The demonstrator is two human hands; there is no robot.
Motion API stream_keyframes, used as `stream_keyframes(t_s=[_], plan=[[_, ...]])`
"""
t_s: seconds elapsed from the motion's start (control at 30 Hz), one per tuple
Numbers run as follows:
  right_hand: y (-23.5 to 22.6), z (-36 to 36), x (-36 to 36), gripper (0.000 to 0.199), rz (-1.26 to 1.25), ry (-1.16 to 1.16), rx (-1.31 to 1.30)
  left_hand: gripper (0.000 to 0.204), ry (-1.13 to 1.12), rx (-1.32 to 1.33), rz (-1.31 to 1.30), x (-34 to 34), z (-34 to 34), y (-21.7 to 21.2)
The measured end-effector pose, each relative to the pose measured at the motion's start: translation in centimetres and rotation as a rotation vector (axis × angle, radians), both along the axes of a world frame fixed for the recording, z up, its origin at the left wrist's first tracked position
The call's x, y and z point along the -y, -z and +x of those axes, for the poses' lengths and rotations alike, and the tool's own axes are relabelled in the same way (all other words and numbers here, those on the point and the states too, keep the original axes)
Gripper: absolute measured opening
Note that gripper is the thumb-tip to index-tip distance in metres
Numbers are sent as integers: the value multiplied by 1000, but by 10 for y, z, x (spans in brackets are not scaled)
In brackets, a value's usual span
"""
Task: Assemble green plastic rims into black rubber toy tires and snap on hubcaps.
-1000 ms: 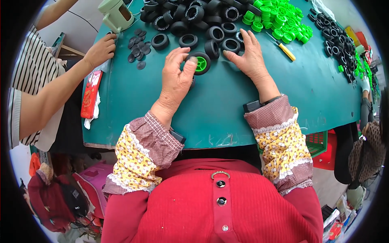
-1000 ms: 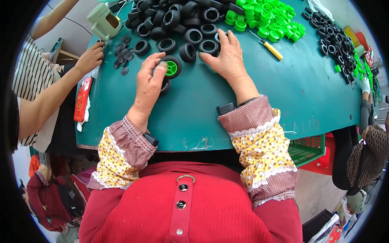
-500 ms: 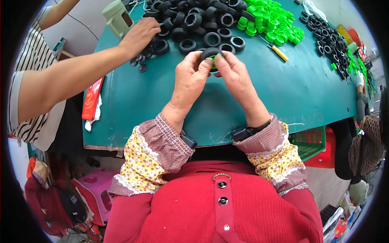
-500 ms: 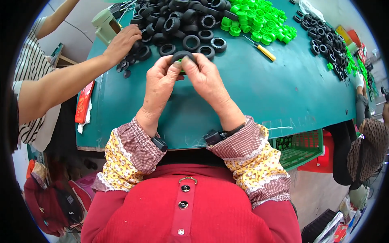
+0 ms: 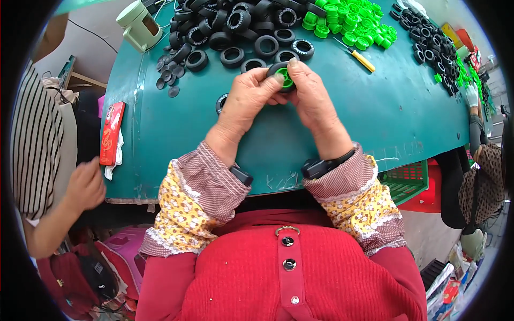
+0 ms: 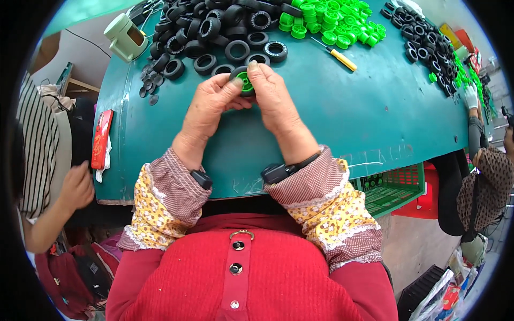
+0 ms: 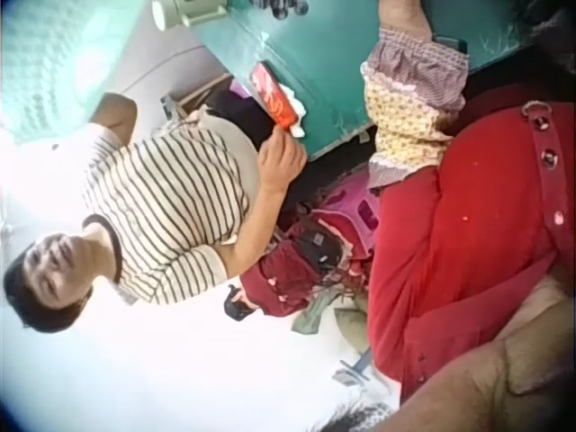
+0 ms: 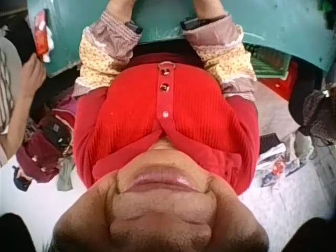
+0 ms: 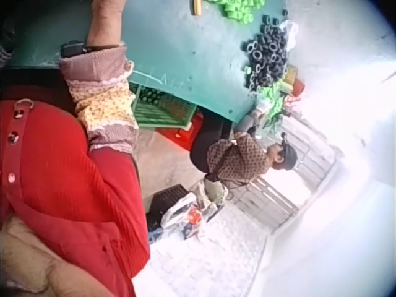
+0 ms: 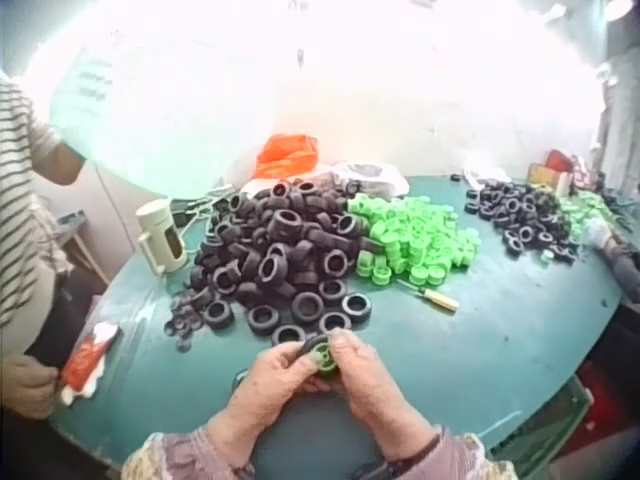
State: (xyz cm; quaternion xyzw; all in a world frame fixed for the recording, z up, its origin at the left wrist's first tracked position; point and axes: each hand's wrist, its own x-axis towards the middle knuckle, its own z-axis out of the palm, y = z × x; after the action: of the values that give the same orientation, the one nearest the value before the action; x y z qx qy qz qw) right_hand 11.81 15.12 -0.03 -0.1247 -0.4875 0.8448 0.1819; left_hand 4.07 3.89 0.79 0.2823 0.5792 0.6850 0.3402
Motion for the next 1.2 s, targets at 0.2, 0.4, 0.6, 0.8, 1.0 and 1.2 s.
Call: stream_keyframes(t_s=[0.2, 0.4, 0.6, 0.8, 1.0, 1.2], plan=[[-14, -1, -2, 28, 53, -60, 33, 24, 75, 104, 63, -9, 4, -7], [-9, 1, -15, 28, -97, 62, 25, 27, 2, 326, 128, -26, 9, 1], [-13, 37, -40, 38, -175, -135, -5, 42, 170, 450, 120, -36, 18, 3], [-6, 57, -31, 23, 572, 172, 142, 34, 64, -14, 130, -43, 33, 3], [-24, 80, -29, 27, 1083, 339, -19, 49, 207, 45, 108, -30, 30, -7], [-30, 89, -26, 43, 1288, 361, -14, 52, 339, 337, 184, -27, 31, -10]])
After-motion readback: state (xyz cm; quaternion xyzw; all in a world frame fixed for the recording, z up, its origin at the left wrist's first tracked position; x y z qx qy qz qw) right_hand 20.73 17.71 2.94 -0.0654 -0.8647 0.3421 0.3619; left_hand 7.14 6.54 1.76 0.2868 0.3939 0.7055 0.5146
